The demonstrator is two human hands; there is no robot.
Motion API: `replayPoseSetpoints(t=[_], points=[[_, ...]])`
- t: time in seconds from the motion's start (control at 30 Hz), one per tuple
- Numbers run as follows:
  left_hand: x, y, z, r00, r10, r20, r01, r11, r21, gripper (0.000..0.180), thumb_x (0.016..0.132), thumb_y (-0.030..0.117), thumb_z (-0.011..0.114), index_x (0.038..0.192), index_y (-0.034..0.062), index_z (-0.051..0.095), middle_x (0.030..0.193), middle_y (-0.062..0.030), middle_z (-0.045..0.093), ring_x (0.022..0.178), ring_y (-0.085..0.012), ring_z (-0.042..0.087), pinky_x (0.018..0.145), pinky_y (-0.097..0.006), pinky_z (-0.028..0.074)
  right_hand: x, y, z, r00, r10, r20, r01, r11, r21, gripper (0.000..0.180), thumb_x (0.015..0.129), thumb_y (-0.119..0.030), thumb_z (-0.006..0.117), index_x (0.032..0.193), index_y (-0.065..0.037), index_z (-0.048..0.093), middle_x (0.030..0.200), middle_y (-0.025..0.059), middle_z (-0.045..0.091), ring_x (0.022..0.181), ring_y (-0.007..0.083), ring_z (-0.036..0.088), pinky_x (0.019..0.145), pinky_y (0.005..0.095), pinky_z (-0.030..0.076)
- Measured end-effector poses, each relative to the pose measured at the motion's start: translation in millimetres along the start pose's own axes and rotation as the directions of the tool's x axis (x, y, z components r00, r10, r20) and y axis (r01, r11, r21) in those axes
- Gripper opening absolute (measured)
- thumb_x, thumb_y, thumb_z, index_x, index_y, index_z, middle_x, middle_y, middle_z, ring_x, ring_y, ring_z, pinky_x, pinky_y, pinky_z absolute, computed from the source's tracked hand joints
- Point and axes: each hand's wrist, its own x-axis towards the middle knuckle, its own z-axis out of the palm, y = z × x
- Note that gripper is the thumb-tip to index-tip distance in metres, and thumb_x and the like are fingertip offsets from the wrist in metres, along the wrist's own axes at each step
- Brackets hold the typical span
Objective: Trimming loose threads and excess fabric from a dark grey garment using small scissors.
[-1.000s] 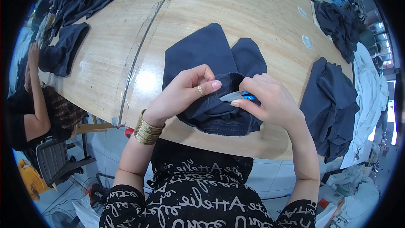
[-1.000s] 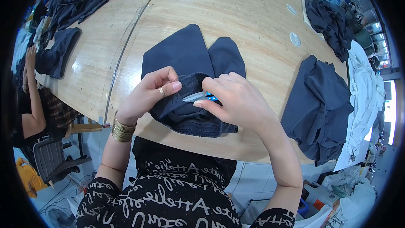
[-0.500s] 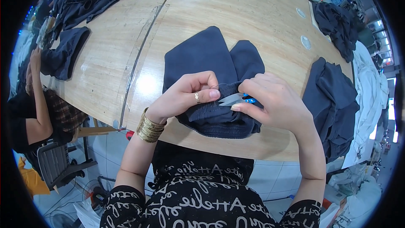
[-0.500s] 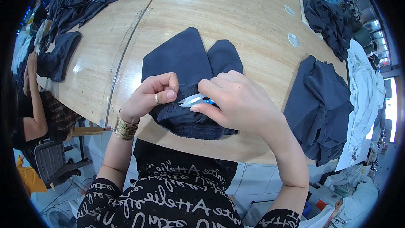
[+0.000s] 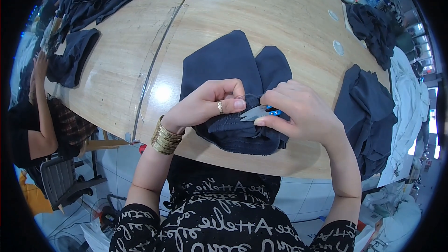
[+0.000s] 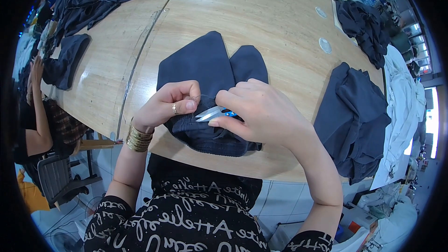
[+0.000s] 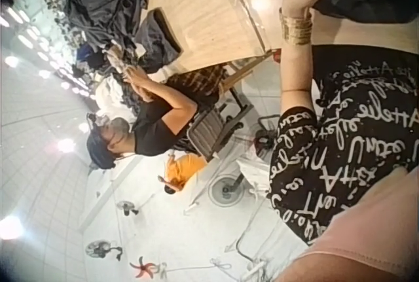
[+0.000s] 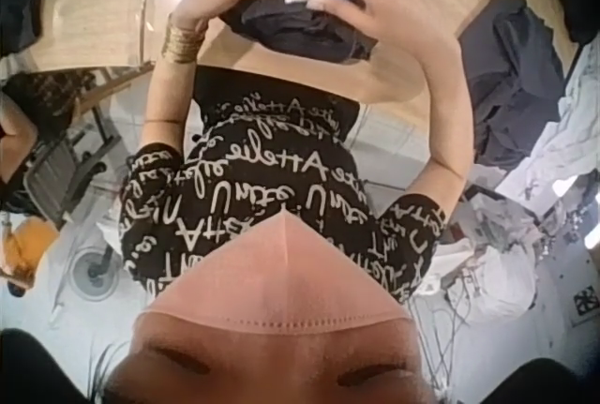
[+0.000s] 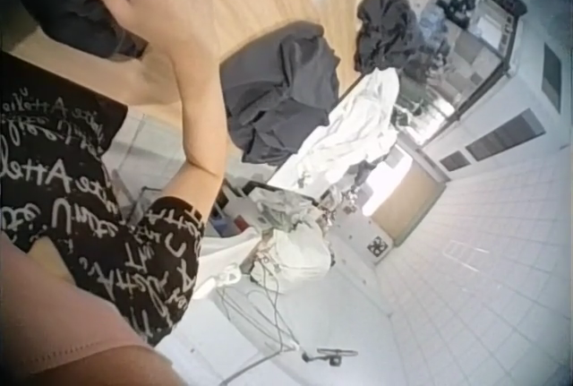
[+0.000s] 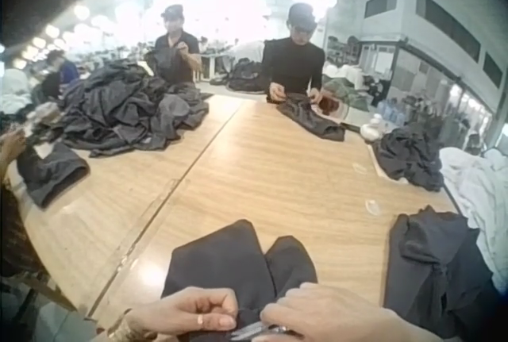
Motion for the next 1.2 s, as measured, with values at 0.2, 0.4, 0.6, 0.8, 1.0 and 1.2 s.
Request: replayPoseSetpoints(t=[0.2,0.4,0.6,0.8,1.0,1.2], points=[[-2,12,1,0.998,-0.066,0.016,0.065,0.996,0.058,0.023,0.095,0.021,0.061,0.081,0.0054,0.052,0.07,0.008,0.044,0.065,0.0004,0.037,0.057,-0.018,0.031,0,3,5,0.999,-0.018,-0.043,0.017,1.0,-0.009,0.03,0.083,-0.034,0.068,0.081,-0.008,0.054,0.064,0.0073,0.051,0.065,0.025,0.052,0.065,0.0346,0.041],[-20,21,9,0.923,0.284,-0.261,0.01,0.659,0.752,0.019,0.093,0.017,0.062,0.083,0.0024,0.055,0.087,-0.0001,0.061,0.081,-0.0059,0.052,0.073,-0.022,0.043,-3,9,14,0.993,0.1,-0.061,-0.103,0.993,-0.053,0.032,0.082,-0.035,0.071,0.089,-0.005,0.059,0.072,0.0086,0.055,0.067,0.0265,0.053,0.065,0.035,0.041],[-37,-3,10,0.828,0.023,-0.56,0.238,0.89,0.388,0.019,0.093,0.018,0.063,0.087,0.0014,0.057,0.106,-0.0084,0.065,0.088,-0.0099,0.059,0.079,-0.027,0.047,5,1,22,0.945,0.314,-0.094,-0.278,0.92,0.274,0.031,0.081,-0.03,0.072,0.091,-0.005,0.057,0.077,0.0082,0.059,0.073,0.025,0.06,0.067,0.0334,0.047],[-56,-4,7,0.774,0.197,-0.602,0.036,0.935,0.354,0.016,0.094,0.015,0.058,0.084,0.003,0.056,0.116,-0.0117,0.063,0.098,-0.0141,0.059,0.087,-0.029,0.047,-4,3,29,0.908,0.397,-0.131,-0.313,0.853,0.417,0.021,0.081,-0.016,0.073,0.089,-0.004,0.058,0.078,0.0069,0.06,0.072,0.0186,0.059,0.068,0.03,0.047],[-153,31,-45,0.951,-0.041,-0.307,0.11,0.971,0.213,0.024,0.085,0.026,0.068,0.084,0.0058,0.055,0.128,-0.0151,0.055,0.121,-0.0251,0.052,0.101,-0.039,0.041,-32,4,16,0.829,0.539,-0.148,-0.429,0.784,0.449,0.014,0.081,-0.008,0.071,0.09,-0.003,0.063,0.08,0.004,0.063,0.071,0.0117,0.057,0.066,0.0257,0.045],[-124,30,-27,0.899,0.043,-0.436,0.271,0.729,0.629,0.052,0.082,0.036,0.072,0.121,0.0086,0.052,0.138,-0.0176,0.046,0.13,-0.0283,0.044,0.108,-0.042,0.035,-30,-5,26,0.789,0.591,-0.17,-0.445,0.739,0.506,0.011,0.081,-0.007,0.07,0.089,-0.002,0.064,0.078,0.0043,0.063,0.07,0.0099,0.056,0.065,0.0234,0.044]])
